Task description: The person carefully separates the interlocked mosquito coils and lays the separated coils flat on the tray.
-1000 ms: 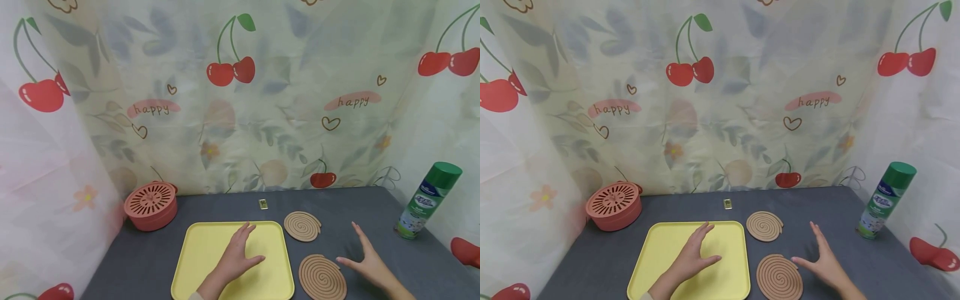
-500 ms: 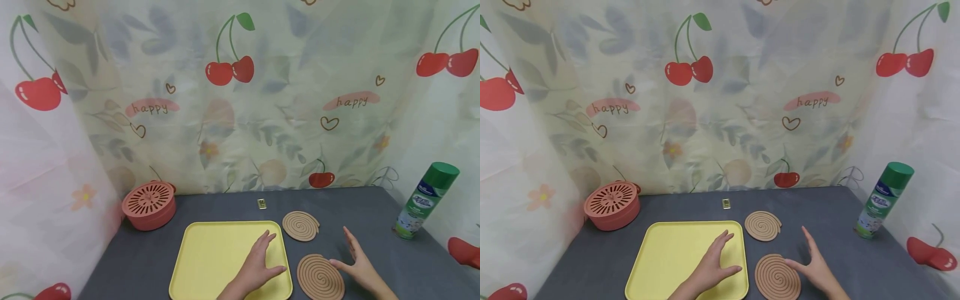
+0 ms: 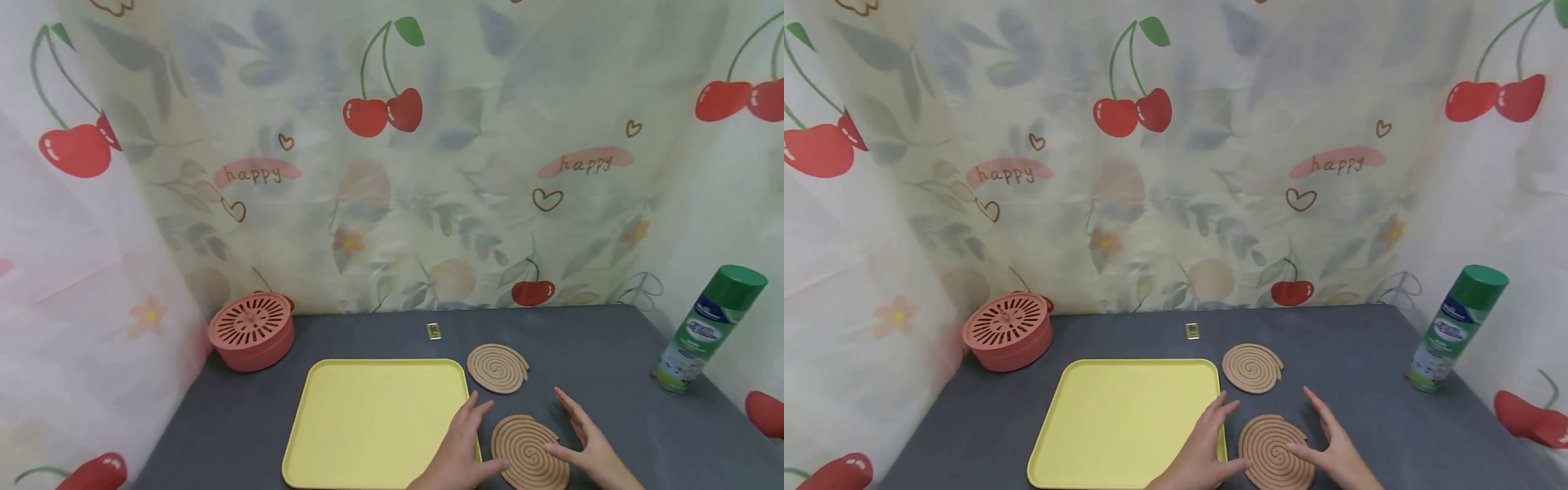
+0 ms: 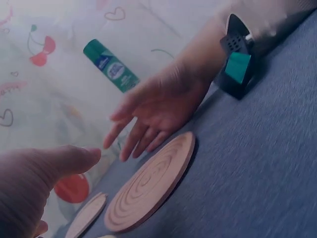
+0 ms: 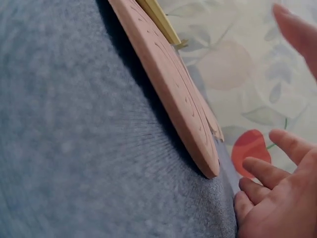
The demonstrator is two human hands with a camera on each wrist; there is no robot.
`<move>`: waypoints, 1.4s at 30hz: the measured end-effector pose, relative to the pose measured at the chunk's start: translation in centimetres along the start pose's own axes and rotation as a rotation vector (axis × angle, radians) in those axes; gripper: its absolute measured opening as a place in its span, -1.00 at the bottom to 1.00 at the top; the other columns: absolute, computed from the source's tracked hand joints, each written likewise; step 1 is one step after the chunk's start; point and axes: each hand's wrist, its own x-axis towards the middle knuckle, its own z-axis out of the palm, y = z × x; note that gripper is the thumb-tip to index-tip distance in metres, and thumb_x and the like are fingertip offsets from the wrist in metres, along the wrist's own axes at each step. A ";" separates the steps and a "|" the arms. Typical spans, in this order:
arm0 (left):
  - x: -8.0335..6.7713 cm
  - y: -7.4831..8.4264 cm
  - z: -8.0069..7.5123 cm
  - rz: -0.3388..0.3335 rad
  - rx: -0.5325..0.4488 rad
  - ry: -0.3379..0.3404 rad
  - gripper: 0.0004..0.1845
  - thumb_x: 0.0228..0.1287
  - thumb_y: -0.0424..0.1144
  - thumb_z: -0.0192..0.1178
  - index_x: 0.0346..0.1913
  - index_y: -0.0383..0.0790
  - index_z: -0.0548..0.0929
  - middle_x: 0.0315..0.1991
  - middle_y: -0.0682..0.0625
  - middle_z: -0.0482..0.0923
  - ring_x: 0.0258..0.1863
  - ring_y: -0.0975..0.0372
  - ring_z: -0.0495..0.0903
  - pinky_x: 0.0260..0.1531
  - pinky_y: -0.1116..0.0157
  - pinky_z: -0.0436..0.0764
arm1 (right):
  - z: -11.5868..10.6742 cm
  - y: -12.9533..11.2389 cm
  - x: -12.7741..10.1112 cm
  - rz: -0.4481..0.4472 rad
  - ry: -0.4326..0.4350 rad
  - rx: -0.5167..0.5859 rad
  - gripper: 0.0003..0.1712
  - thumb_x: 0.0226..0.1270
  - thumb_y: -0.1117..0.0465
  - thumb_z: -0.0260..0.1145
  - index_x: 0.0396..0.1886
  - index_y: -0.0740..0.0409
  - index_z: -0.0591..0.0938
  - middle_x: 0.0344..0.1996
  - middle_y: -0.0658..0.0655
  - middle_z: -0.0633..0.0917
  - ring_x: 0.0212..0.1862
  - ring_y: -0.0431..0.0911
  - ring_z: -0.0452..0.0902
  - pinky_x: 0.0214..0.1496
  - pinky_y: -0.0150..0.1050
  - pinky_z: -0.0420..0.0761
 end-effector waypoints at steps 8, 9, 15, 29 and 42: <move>0.3 1.3 2.5 -0.009 0.006 0.003 -0.16 -0.02 0.01 0.40 0.34 -0.03 0.25 0.43 -0.11 0.04 0.41 -0.04 0.09 0.22 0.06 0.40 | 0.4 0.7 -0.5 -0.119 0.071 -0.043 -0.13 0.22 0.34 0.26 0.43 0.29 0.01 0.12 -0.51 0.21 0.09 -0.81 0.06 -0.04 -0.78 0.16; 0.3 1.4 2.9 -0.012 0.014 0.013 -0.15 -0.04 0.01 0.41 0.33 -0.03 0.25 0.42 -0.12 0.04 0.40 -0.05 0.10 0.21 0.06 0.41 | 0.4 0.6 -0.5 -0.117 0.075 -0.053 -0.13 0.21 0.33 0.27 0.43 0.29 0.02 0.12 -0.50 0.21 0.09 -0.81 0.06 -0.04 -0.78 0.16; 0.3 1.8 4.7 -0.010 0.094 0.088 -0.08 -0.11 0.09 0.43 0.31 -0.12 0.24 0.39 -0.22 0.08 0.38 -0.13 0.12 0.21 0.04 0.42 | 0.5 0.4 -0.8 -0.055 0.054 -0.067 -0.14 0.19 0.26 0.31 0.41 0.28 0.09 0.14 -0.48 0.21 0.05 -0.84 0.04 -0.01 -0.79 0.21; 0.8 1.5 8.4 -0.018 0.144 0.213 -0.56 0.39 -0.14 -0.13 0.28 -0.13 0.33 0.36 -0.25 0.18 0.35 -0.09 0.19 0.26 0.05 0.33 | 0.5 0.1 -0.8 0.022 0.037 -0.106 -0.20 0.17 0.17 0.34 0.37 0.25 0.22 0.32 0.30 0.30 0.04 -0.80 0.10 0.04 -0.72 0.31; 1.0 0.3 10.4 0.004 0.485 0.465 -0.68 0.46 -0.14 -0.22 0.10 -0.13 0.45 0.21 -0.34 0.39 0.19 -0.07 0.43 0.08 0.18 0.53 | 0.3 0.2 -0.7 0.074 -0.029 0.019 -0.17 0.20 0.22 0.31 0.38 0.37 0.14 0.33 0.43 0.25 0.02 -0.72 0.25 0.01 -0.67 0.41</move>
